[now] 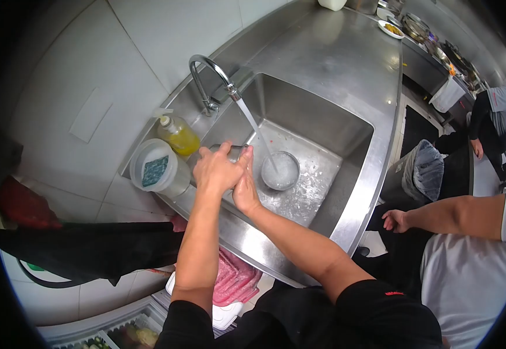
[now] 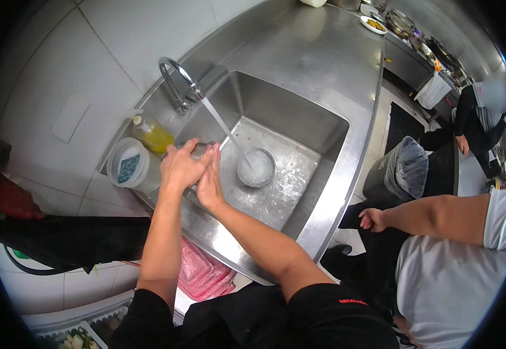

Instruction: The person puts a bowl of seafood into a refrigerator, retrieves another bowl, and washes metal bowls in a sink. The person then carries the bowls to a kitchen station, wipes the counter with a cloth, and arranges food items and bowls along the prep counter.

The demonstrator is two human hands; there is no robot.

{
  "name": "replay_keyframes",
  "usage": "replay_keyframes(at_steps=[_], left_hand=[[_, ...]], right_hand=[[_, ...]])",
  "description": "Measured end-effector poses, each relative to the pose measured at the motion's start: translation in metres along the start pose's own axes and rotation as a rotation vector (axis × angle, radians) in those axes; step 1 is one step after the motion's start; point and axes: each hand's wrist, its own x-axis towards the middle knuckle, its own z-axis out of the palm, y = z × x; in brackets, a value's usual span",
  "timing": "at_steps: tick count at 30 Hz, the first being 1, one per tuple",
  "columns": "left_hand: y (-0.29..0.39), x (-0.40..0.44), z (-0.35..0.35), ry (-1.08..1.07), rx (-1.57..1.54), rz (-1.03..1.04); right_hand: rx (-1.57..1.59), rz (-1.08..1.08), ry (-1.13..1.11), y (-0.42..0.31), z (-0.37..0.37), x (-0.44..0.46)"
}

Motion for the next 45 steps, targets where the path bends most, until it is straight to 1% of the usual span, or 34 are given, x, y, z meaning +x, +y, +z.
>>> replay_keyframes(at_steps=[2, 3, 5, 6, 8, 10, 11, 12, 14, 15, 18, 19, 21, 22, 24, 26, 27, 29, 30, 32, 33, 34, 35, 37, 39, 42, 45], left_hand=[[-0.018, -0.007, 0.001, 0.0, -0.12, -0.049], [-0.034, -0.009, 0.011, 0.025, -0.346, -0.047], [-0.076, -0.014, 0.045, 0.083, -0.8, -0.042], [-0.087, -0.022, 0.057, 0.079, -0.994, -0.153], [-0.105, -0.039, 0.076, 0.079, -1.389, -0.377], [-0.127, -0.058, 0.085, 0.036, -1.473, -0.34], [-0.136, -0.065, 0.086, 0.014, -1.511, -0.317], [-0.136, -0.075, 0.08, -0.005, -1.481, -0.309], [-0.139, -0.085, 0.08, 0.054, -1.357, -0.253], [-0.139, -0.088, 0.08, 0.082, -1.295, -0.223], [-0.128, -0.101, 0.066, -0.021, -1.315, -0.415], [-0.126, -0.104, 0.065, -0.063, -1.321, -0.48], [-0.13, -0.103, 0.071, -0.098, -1.073, -0.439], [-0.134, -0.101, 0.074, -0.118, -0.92, -0.403], [-0.133, -0.101, 0.068, -0.123, -0.645, -0.346], [-0.139, -0.104, 0.07, -0.066, -0.511, -0.304], [-0.142, -0.108, 0.073, -0.04, -0.444, -0.285], [-0.137, -0.132, 0.07, 0.204, -0.633, -0.149], [-0.134, -0.142, 0.069, 0.331, -0.719, -0.078], [-0.133, -0.154, 0.074, 0.28, -0.681, 0.013], [-0.132, -0.16, 0.078, 0.252, -0.659, 0.055], [-0.136, -0.162, 0.093, 0.264, -0.628, 0.033], [-0.135, -0.165, 0.094, 0.278, -0.579, 0.053], [-0.132, -0.173, 0.094, 0.307, -0.478, 0.085], [-0.124, -0.179, 0.098, 0.322, -0.476, 0.05], [-0.118, -0.182, 0.106, 0.361, -0.462, 0.035], [-0.113, -0.195, 0.099, 0.269, -0.51, 0.017]], right_hand=[[-0.095, -0.018, -0.114, -0.011, -0.008, -0.001], [-0.141, -0.029, -0.17, -0.017, -0.014, 0.001], [-0.196, -0.024, -0.413, -0.042, -0.032, 0.013], [-0.224, -0.021, -0.54, -0.051, -0.041, 0.019], [0.091, -0.02, -0.398, -0.055, -0.054, 0.033], [0.22, 0.28, -0.26, -0.053, -0.065, 0.064], [0.24, 0.432, -0.199, -0.04, -0.067, 0.085], [0.256, 0.586, -0.138, -0.02, -0.067, 0.104], [0.471, 0.728, 0.02, 0.015, -0.065, 0.132], [0.457, 0.728, 0.005, 0.015, -0.065, 0.142], [0.405, 0.698, -0.038, -0.002, -0.059, 0.151], [0.233, 0.691, -0.137, -0.01, -0.058, 0.147], [-0.112, 0.658, -0.33, -0.038, -0.052, 0.136], [-0.141, 0.599, -0.439, -0.033, -0.044, 0.125], [-0.239, 0.71, -0.774, -0.042, -0.033, 0.1], [-0.002, 0.719, -0.995, -0.032, -0.034, 0.063], [0.136, 0.818, -1.01, -0.028, -0.038, 0.048], [0.418, 1.016, -1.035, -0.026, -0.048, 0.022], [0.414, 0.933, -1.063, -0.031, -0.053, 0.017], [0.413, 0.763, -1.119, -0.041, -0.063, 0.012], [0.339, 0.721, -1.132, -0.042, -0.063, 0.01], [0.268, 0.677, -1.143, -0.042, -0.063, 0.01], [0.198, 0.627, -1.153, -0.042, -0.063, 0.009], [0.24, 0.654, -1.144, -0.03, -0.065, 0.0], [0.341, 0.661, -1.146, -0.031, -0.066, -0.006], [0.402, 0.627, -1.173, -0.042, -0.072, -0.01], [0.437, 0.558, -1.23, -0.071, -0.083, -0.007]])
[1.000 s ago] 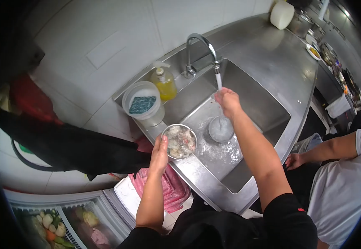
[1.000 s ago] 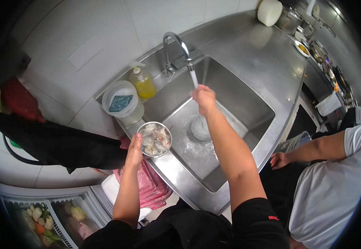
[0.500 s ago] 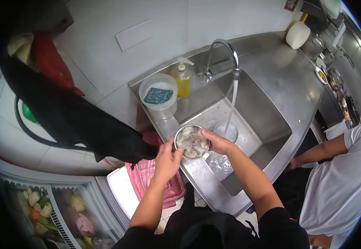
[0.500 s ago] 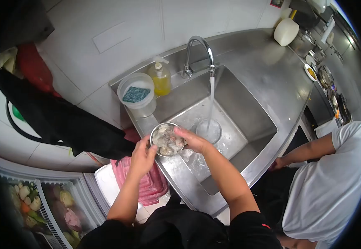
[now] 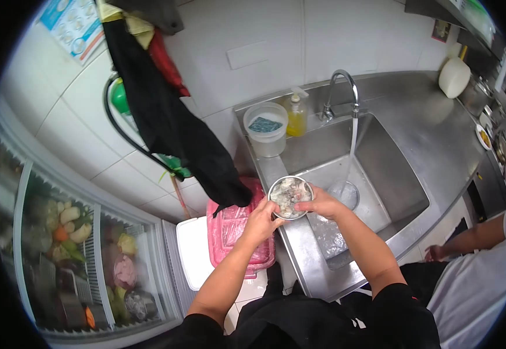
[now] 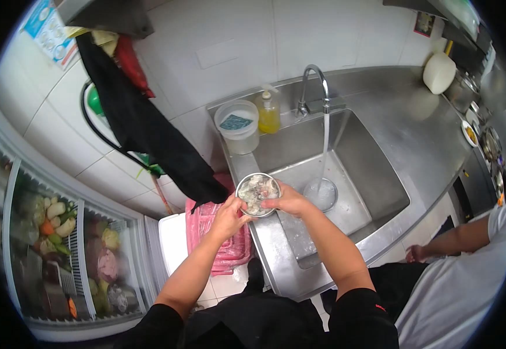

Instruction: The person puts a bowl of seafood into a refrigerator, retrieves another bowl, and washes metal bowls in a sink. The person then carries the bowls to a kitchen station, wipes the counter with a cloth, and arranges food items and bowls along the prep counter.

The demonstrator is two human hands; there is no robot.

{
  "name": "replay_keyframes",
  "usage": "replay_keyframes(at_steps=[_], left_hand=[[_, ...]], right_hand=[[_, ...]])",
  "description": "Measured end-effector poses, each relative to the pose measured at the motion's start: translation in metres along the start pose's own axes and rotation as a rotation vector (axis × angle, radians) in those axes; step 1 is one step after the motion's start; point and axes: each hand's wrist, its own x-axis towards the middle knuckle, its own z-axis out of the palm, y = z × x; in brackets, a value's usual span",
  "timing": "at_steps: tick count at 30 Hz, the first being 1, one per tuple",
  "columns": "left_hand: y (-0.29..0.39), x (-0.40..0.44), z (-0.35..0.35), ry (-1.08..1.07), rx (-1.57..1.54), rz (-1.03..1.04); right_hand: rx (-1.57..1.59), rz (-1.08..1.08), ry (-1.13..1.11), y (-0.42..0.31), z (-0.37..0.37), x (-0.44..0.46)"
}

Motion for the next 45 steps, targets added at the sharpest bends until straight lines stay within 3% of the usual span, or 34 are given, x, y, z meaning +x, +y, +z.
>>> replay_keyframes(at_steps=[5, 8, 12, 14, 17, 20, 21, 24, 27, 31, 34, 37, 40, 42, 45], left_hand=[[0.03, -0.054, -0.026, 0.349, -0.079, 0.079], [0.032, -0.091, -0.047, 0.452, -0.092, 0.066], [0.026, -0.153, -0.065, 0.493, -0.194, -0.186], [0.018, -0.186, -0.078, 0.564, -0.214, -0.193], [0.004, -0.247, -0.088, 0.633, -0.23, -0.391], [-0.001, -0.315, -0.099, 0.828, -0.12, -0.428], [-0.01, -0.34, -0.102, 0.842, -0.004, -0.424], [-0.011, -0.409, -0.107, 0.924, -0.04, -0.616], [0.005, -0.457, -0.096, 1.004, 0.008, -0.716], [-0.004, -0.513, -0.082, 1.146, -0.019, -0.797], [0.008, -0.547, -0.077, 1.224, -0.045, -0.842], [0.019, -0.57, -0.072, 1.228, 0.034, -0.885], [0.023, -0.586, -0.063, 1.286, 0.03, -0.893], [0.015, -0.592, -0.052, 1.305, 0.03, -0.924], [0.011, -0.599, -0.041, 1.366, 0.025, -0.963]], right_hand=[[-0.095, -0.078, -0.197, -0.029, 0.031, -0.016], [-0.045, -0.147, -0.346, -0.033, 0.062, -0.025], [-0.193, -0.197, -0.328, -0.037, 0.123, -0.034], [-0.339, -0.209, -0.342, -0.016, 0.151, -0.022], [-0.325, -0.199, -0.487, -0.009, 0.208, -0.012], [-0.313, -0.235, -0.548, 0.0, 0.271, 0.007], [-0.403, -0.396, -0.518, 0.006, 0.3, 0.017], [-0.797, -0.818, -0.708, -0.001, 0.389, 0.043], [-0.709, -1.209, -0.888, -0.029, 0.498, 0.002], [-0.846, -1.667, -1.03, -0.029, 0.63, -0.054], [-0.874, -2.076, -0.91, -0.042, 0.698, -0.096], [-0.956, -2.396, -0.593, -0.037, 0.752, -0.106], [-1.476, -2.472, -0.57, -0.042, 0.78, -0.126], [-1.531, -2.509, -0.58, -0.022, 0.801, -0.118], [-1.744, -2.395, -0.612, -0.012, 0.814, -0.129]])
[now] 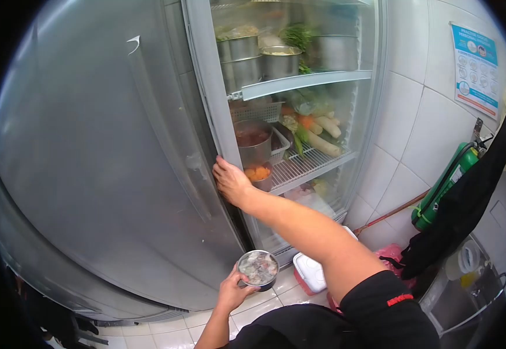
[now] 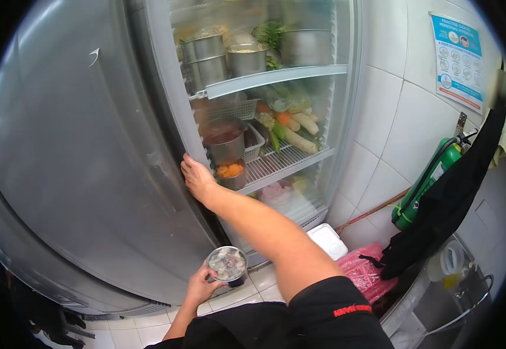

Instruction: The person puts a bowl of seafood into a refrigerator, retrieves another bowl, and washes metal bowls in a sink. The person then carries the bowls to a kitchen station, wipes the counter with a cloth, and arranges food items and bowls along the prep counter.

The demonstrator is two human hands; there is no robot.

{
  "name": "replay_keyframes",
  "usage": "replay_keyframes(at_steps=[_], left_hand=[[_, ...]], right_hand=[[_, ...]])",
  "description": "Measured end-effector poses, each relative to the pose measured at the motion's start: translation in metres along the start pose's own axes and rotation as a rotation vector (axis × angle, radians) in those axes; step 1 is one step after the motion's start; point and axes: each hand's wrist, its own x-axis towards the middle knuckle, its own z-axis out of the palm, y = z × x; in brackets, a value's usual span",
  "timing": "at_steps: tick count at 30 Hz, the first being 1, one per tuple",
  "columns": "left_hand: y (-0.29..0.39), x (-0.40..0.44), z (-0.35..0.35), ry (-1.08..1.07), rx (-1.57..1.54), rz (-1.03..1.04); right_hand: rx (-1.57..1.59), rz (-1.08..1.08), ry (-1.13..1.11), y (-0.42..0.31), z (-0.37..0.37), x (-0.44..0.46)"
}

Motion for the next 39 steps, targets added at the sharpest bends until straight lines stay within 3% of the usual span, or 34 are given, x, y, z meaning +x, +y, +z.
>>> replay_keyframes(at_steps=[7, 9, 12, 17, 20, 23, 25, 26, 27, 29, 30, 36, 39], left_hand=[[-0.03, -0.028, -0.027, -0.018, 0.001, -0.062], [-0.028, -0.039, -0.038, -0.046, -0.021, -0.118], [-0.023, -0.029, -0.025, -0.112, -0.025, -0.193], [0.007, 0.009, -0.014, -0.089, 0.01, 0.037], [0.029, 0.064, 0.019, -0.058, -0.182, 0.108], [0.071, 0.134, 0.047, -0.028, -0.163, 0.065], [0.078, 0.189, 0.08, 0.117, -0.159, 0.169], [0.102, 0.21, 0.077, 0.058, -0.165, 0.07], [0.106, 0.232, 0.089, 0.166, -0.188, 0.185], [0.112, 0.281, 0.104, 0.125, -0.213, 0.138], [0.104, 0.305, 0.121, 0.292, -0.085, 0.233], [0.101, 0.372, 0.135, 0.223, 0.014, -0.095], [0.094, 0.378, 0.134, 0.242, 0.05, -0.021]], right_hand=[[0.105, -0.023, 0.166, -0.003, -0.028, -0.043], [0.145, -0.014, 0.391, -0.002, -0.044, -0.08], [0.223, -0.09, 0.452, -0.015, -0.04, -0.14], [0.28, -0.018, 0.666, -0.022, -0.065, -0.235], [0.201, 0.053, 0.638, -0.023, -0.077, -0.28], [0.245, 0.117, 0.559, -0.022, -0.089, -0.31], [0.257, 0.15, 0.501, -0.022, -0.097, -0.323], [0.261, 0.154, 0.464, -0.022, -0.1, -0.328], [0.265, 0.156, 0.429, -0.022, -0.104, -0.333], [0.271, 0.17, 0.381, -0.025, -0.107, -0.343], [0.274, 0.175, 0.361, -0.027, -0.108, -0.348], [0.244, 0.284, 0.366, -0.031, -0.113, -0.365], [0.202, 0.306, 0.389, -0.031, -0.112, -0.368]])
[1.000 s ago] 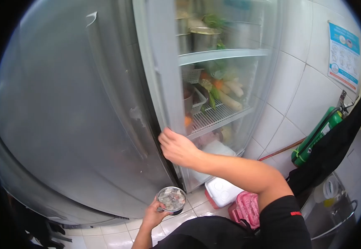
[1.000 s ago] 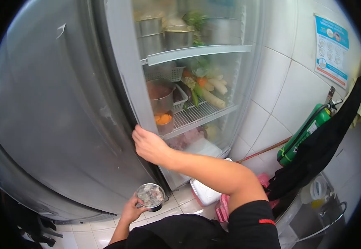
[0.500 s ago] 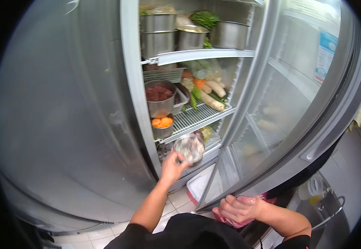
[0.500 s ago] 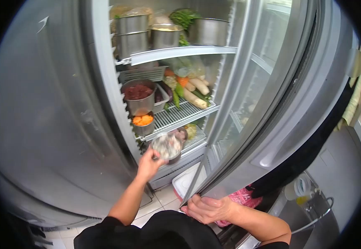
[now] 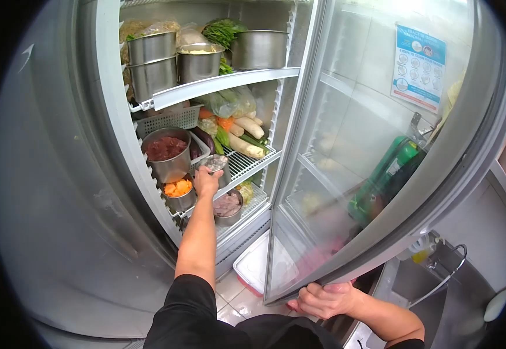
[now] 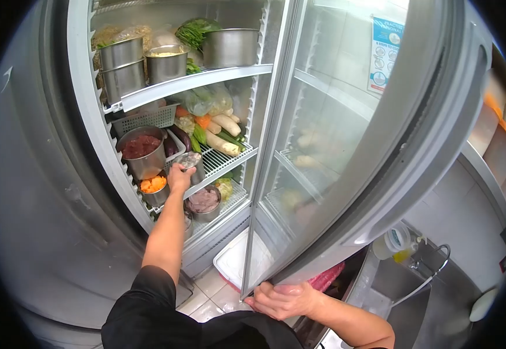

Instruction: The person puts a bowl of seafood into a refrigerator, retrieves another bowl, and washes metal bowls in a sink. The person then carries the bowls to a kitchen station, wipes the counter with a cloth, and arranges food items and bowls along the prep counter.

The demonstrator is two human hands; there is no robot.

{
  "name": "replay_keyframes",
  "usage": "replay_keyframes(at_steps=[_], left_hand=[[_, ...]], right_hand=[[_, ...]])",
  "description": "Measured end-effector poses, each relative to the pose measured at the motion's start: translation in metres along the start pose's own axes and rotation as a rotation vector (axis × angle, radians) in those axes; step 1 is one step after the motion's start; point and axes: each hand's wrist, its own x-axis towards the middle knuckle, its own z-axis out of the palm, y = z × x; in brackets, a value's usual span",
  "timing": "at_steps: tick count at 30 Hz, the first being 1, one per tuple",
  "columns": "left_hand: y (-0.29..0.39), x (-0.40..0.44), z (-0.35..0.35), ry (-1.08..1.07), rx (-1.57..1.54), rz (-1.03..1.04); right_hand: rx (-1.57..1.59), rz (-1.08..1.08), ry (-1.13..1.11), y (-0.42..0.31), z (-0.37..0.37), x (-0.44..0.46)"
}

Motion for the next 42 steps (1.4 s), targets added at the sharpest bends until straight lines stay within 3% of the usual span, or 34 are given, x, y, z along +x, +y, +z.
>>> replay_keyframes(at_steps=[5, 9, 13, 20, 24, 26, 27, 30, 33, 34, 35, 37, 38, 39, 40, 42], left_hand=[[-0.002, -0.005, 0.016, 0.041, -0.078, 0.085], [0.001, -0.004, 0.058, 0.221, -0.038, 0.138], [0.011, -0.012, 0.033, -0.013, -0.1, 0.109], [-0.012, -0.037, 0.022, 0.024, -0.056, 0.24], [-0.025, -0.107, 0.011, -0.02, -0.128, 0.444], [-0.029, -0.154, -0.013, -0.207, -0.265, 0.452], [-0.033, -0.179, -0.025, -0.38, -0.209, 0.282], [-0.097, -0.235, -0.037, -0.746, 0.027, 0.307], [-0.208, -0.281, -0.021, -1.246, 0.272, 0.27], [-0.256, -0.303, -0.013, -1.236, 0.051, 0.242], [-0.258, -0.313, -0.024, -1.324, 0.134, 0.258], [-0.218, -0.326, -0.054, -1.4, 0.351, 0.274], [-0.193, -0.331, -0.068, -1.422, 0.414, 0.27], [-0.168, -0.335, -0.079, -1.437, 0.467, 0.282], [-0.161, -0.333, -0.079, -1.486, 0.369, 0.142], [-0.184, -0.327, -0.062, -1.555, 0.289, 0.136]], right_hand=[[-0.011, 0.036, -0.039, -0.002, -0.006, 0.0], [0.057, 0.04, -0.088, -0.002, -0.01, -0.003], [-0.011, 0.04, -0.065, -0.007, -0.005, -0.007], [-0.058, 0.086, 0.019, -0.012, 0.004, 0.007], [-0.023, 0.071, 0.039, -0.013, 0.012, 0.023], [0.006, 0.065, 0.012, -0.017, 0.014, 0.031], [0.03, 0.072, 0.033, -0.018, 0.017, 0.036], [0.1, 0.067, 0.085, -0.025, 0.031, 0.05], [0.185, 0.035, 0.173, -0.029, 0.049, 0.067], [0.289, 0.014, 0.233, -0.033, 0.062, 0.073], [0.377, 0.011, 0.281, -0.037, 0.077, 0.076], [0.728, -0.022, 0.413, -0.042, 0.094, 0.097], [0.903, -0.07, 0.306, -0.039, 0.09, 0.106], [0.966, -0.014, 0.311, -0.046, 0.088, 0.107], [1.028, 0.036, 0.327, -0.054, 0.089, 0.103], [0.953, 0.26, 0.3, -0.067, 0.104, 0.074]])
